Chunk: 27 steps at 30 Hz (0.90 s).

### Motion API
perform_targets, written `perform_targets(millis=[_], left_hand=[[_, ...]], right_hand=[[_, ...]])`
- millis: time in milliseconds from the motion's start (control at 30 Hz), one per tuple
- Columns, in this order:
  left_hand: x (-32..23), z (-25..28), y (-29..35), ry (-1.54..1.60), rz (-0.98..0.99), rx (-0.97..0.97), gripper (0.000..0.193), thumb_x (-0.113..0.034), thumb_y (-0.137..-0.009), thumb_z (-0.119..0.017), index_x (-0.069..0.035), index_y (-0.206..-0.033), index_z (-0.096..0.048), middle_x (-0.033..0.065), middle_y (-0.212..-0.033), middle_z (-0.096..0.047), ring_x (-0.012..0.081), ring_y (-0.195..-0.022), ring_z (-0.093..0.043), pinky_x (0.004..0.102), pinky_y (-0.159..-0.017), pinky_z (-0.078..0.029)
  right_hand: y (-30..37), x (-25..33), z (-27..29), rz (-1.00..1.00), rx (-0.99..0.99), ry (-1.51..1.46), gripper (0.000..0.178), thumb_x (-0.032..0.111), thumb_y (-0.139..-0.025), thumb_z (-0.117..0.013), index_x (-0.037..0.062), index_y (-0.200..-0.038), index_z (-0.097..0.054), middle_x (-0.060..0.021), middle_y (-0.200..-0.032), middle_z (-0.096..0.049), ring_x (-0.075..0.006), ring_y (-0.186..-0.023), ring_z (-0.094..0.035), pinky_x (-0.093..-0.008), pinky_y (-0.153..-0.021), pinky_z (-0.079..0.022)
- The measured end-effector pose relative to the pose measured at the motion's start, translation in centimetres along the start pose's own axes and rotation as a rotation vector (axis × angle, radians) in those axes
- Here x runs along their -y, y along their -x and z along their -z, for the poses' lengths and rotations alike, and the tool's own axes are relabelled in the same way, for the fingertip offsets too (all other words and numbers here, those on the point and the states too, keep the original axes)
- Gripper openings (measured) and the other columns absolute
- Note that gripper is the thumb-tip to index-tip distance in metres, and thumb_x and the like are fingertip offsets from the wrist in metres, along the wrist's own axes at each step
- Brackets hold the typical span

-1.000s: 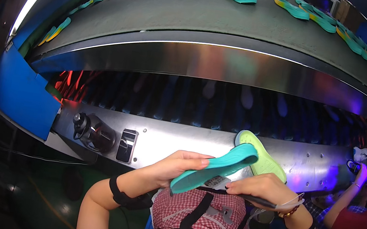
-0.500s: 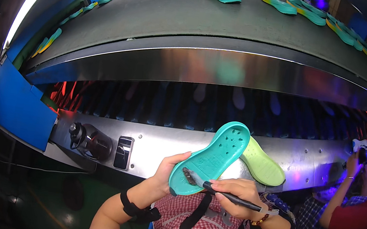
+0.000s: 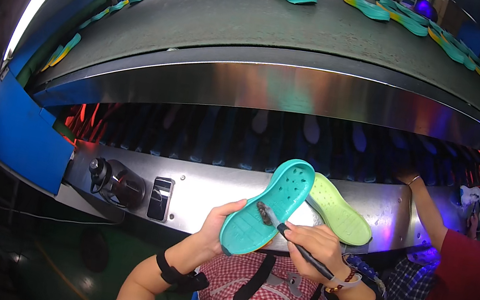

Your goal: Applying adhesive to the underside of shoe soles using a brush in a manufacturing line.

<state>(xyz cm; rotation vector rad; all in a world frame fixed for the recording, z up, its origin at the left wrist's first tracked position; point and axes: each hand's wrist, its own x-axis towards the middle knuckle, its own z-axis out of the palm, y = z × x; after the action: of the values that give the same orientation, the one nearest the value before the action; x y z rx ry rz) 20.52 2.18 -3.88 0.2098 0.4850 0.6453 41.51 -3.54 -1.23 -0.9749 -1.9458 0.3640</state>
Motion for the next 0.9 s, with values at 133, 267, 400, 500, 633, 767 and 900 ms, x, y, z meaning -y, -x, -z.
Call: perform_targets(millis=[133, 267, 400, 500, 633, 767, 900], left_hand=[[0.3, -0.5, 0.3, -0.006, 0.018, 0.003, 0.045, -0.025, -0.087, -0.038, 0.003, -0.123, -0.036, 0.0211, -0.115, -0.049, 0.0309, -0.099, -0.055, 0.0438, -0.084, -0.046], [0.5, -0.1, -0.1, -0.055, -0.064, 0.041, 0.046, -0.025, -0.088, -0.039, 0.002, -0.125, -0.033, 0.0209, -0.115, -0.049, 0.0305, -0.099, -0.055, 0.0424, -0.085, -0.046], [0.2, 0.8, 0.3, -0.051, -0.102, -0.024, 0.044, -0.026, -0.088, -0.040, 0.001, -0.122, -0.037, 0.0172, -0.114, -0.050, 0.0263, -0.099, -0.055, 0.0391, -0.086, -0.045], [0.2, 2.0, 0.0, -0.075, -0.101, -0.216, 0.042, -0.029, -0.088, -0.044, -0.001, -0.119, -0.042, 0.0125, -0.111, -0.053, 0.0207, -0.096, -0.056, 0.0357, -0.084, -0.046], [0.2, 2.4, -0.1, -0.094, -0.172, -0.218, 0.043, -0.028, -0.087, -0.047, -0.002, -0.120, -0.042, 0.0122, -0.110, -0.053, 0.0203, -0.097, -0.055, 0.0330, -0.082, -0.047], [-1.6, 2.2, 4.1, -0.361, -0.255, -0.021, 0.052, -0.027, -0.086, -0.048, -0.001, -0.128, -0.034, 0.0133, -0.120, -0.047, 0.0177, -0.105, -0.050, 0.0306, -0.088, -0.042], [-8.5, -4.8, 10.4, -0.382, -0.553, 0.152, 0.056, -0.033, -0.086, -0.041, 0.001, -0.130, -0.030, 0.0158, -0.121, -0.045, 0.0238, -0.105, -0.050, 0.0359, -0.090, -0.040]], right_hand=[[-0.1, -2.1, -0.6, -0.073, -0.093, 0.200, 0.023, -0.003, -0.065, -0.061, 0.0003, -0.087, -0.061, -0.0161, -0.089, -0.063, -0.0265, -0.071, -0.062, -0.0312, -0.063, -0.045], [-1.4, -3.7, -1.6, -0.131, -0.208, 0.129, 0.022, -0.002, -0.067, -0.060, -0.0001, -0.088, -0.060, -0.0173, -0.090, -0.062, -0.0276, -0.076, -0.061, -0.0328, -0.067, -0.045], [-2.3, -3.9, -3.9, -0.113, -0.162, 0.198, 0.022, -0.001, -0.066, -0.059, 0.0013, -0.088, -0.061, -0.0183, -0.090, -0.062, -0.0293, -0.073, -0.060, -0.0339, -0.067, -0.045], [-1.4, -2.6, -5.0, -0.012, -0.062, 0.187, 0.023, 0.003, -0.066, -0.057, -0.0012, -0.088, -0.060, -0.0194, -0.083, -0.062, -0.0278, -0.065, -0.060, -0.0342, -0.057, -0.042], [0.9, -0.5, -5.8, -0.030, 0.007, -0.171, 0.018, 0.002, -0.066, -0.061, 0.0010, -0.084, -0.062, -0.0157, -0.075, -0.063, -0.0283, -0.066, -0.061, -0.0341, -0.062, -0.047], [2.1, 0.1, -0.9, 0.072, 0.015, -0.073, 0.022, 0.003, -0.077, -0.053, -0.0014, -0.098, -0.056, -0.0110, -0.091, -0.060, -0.0168, -0.075, -0.057, -0.0246, -0.064, -0.046], [5.3, -4.8, 0.3, -0.483, -0.274, -1.427, 0.029, 0.013, -0.085, -0.044, -0.0030, -0.108, -0.052, -0.0160, -0.113, -0.053, -0.0289, -0.109, -0.045, -0.0439, -0.098, -0.030]])
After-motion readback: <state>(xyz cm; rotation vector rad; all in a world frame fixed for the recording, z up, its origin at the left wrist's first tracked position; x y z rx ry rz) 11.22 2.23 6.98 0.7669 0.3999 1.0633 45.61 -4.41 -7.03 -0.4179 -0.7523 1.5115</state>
